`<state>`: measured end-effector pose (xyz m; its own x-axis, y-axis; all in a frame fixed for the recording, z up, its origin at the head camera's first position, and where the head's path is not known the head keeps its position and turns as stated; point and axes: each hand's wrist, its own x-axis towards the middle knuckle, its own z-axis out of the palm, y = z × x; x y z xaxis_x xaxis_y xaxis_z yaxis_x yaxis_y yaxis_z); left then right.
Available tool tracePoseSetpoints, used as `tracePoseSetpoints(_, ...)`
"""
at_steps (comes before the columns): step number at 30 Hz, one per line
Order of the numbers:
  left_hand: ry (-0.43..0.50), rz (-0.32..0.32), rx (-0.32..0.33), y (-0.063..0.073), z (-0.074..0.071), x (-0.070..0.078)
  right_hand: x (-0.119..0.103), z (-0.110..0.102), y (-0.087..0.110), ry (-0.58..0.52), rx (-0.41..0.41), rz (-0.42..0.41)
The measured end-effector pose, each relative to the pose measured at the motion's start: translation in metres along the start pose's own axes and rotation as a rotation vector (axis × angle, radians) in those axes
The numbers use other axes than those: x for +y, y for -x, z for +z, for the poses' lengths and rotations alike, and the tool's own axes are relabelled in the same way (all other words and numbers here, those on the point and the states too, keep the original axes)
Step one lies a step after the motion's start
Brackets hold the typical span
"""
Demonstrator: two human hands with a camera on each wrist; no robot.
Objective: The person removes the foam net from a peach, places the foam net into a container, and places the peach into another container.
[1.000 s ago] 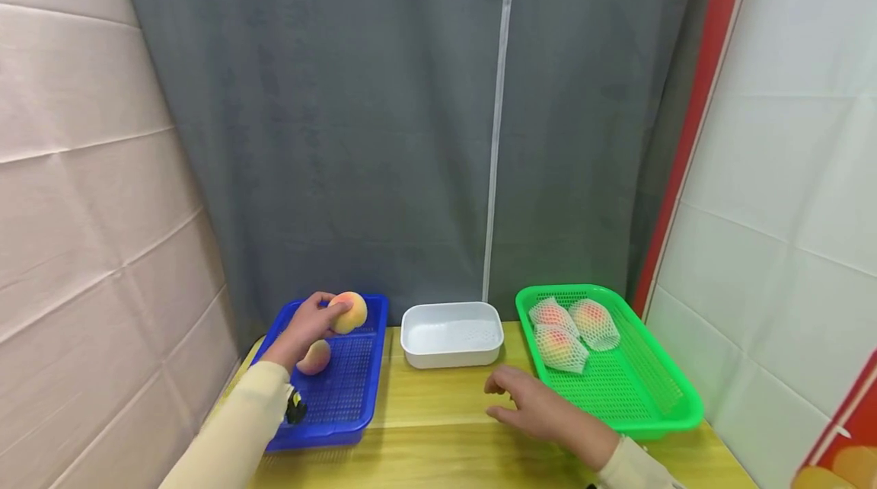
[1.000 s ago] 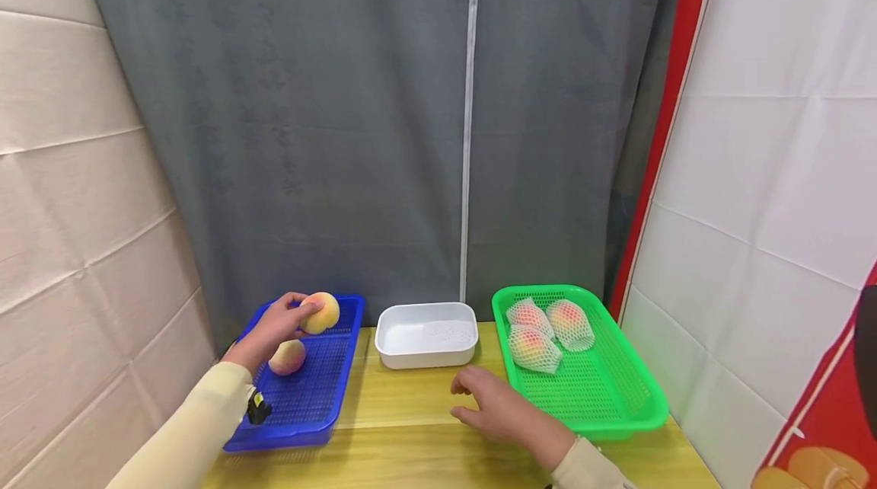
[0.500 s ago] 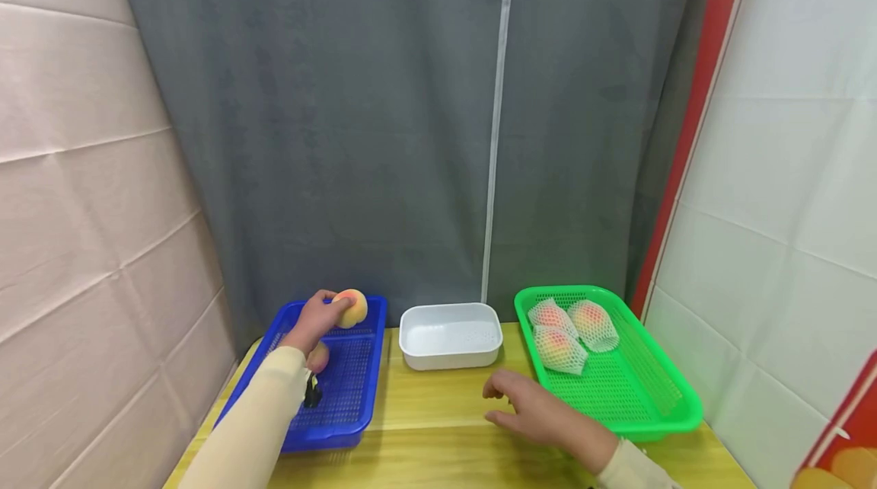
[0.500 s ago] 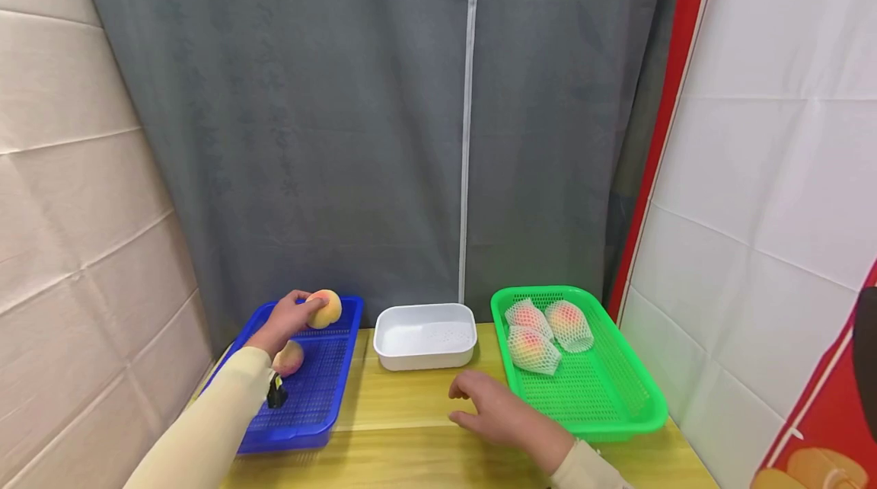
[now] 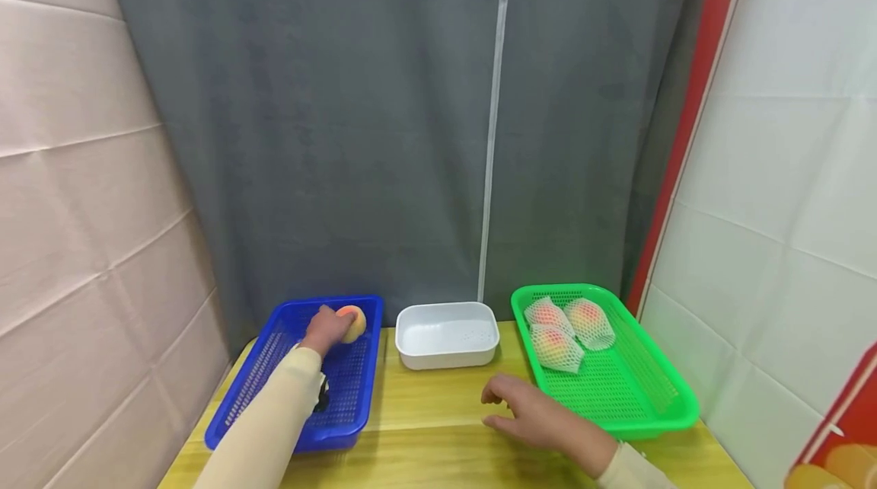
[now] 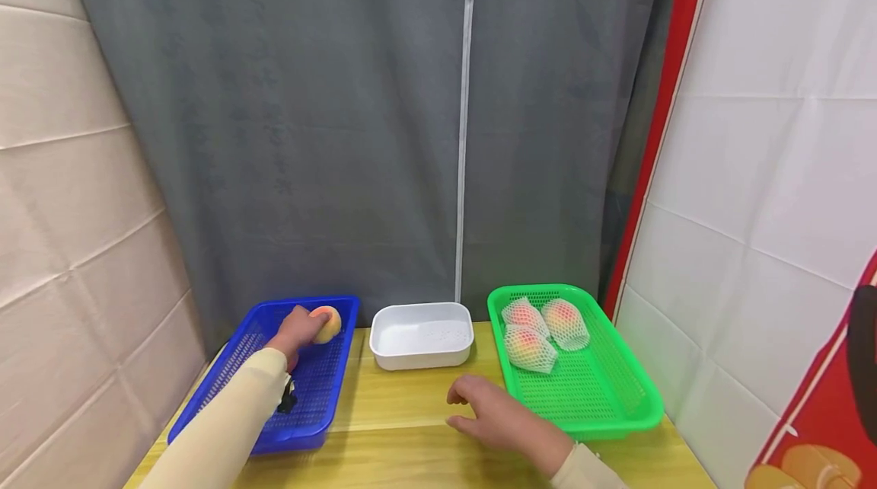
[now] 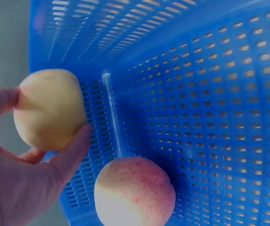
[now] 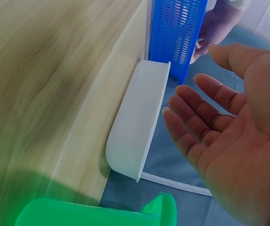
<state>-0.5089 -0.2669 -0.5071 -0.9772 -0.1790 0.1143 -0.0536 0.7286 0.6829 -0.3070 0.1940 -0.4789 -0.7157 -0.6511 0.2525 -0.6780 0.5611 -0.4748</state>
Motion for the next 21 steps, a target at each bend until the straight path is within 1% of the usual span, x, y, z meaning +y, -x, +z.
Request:
tracePoseSetpoints(2, -0.097, 0.011, 0.017, -0.020, 0.016, -0.019, 0.000, 0.000, 0.000, 0.004, 0.000, -0.002)
tracePoseSetpoints(3, -0.127, 0.016, 0.019, -0.030, 0.024, -0.029, 0.001, 0.001, 0.001, 0.005, -0.001, -0.002)
tracePoseSetpoints(4, -0.158, 0.026, 0.012, -0.038, 0.031, -0.036, 0.001, 0.001, 0.001, 0.003, -0.004, 0.003)
tracePoseSetpoints(6, -0.200, 0.051, 0.016, -0.048, 0.041, -0.046, 0.001, 0.001, 0.001, -0.002, -0.012, 0.015)
tracePoseSetpoints(8, -0.221, 0.072, 0.023, -0.055, 0.048, -0.054, 0.000, 0.000, 0.002, -0.010, -0.020, 0.029)
tracePoseSetpoints(10, -0.228, 0.071, 0.019, -0.056, 0.052, -0.055, 0.000, 0.000, 0.003, -0.015, -0.029, 0.043)
tracePoseSetpoints(13, -0.229, 0.046, -0.009, -0.055, 0.054, -0.054, 0.000, -0.001, 0.003, -0.009, -0.028, 0.043)
tracePoseSetpoints(16, -0.255, 0.026, -0.034, -0.050, 0.055, -0.048, 0.001, -0.001, 0.004, -0.003, -0.025, 0.039)
tracePoseSetpoints(21, -0.293, 0.003, -0.043, -0.039, 0.056, -0.034, 0.001, -0.001, 0.006, -0.008, -0.029, 0.053)
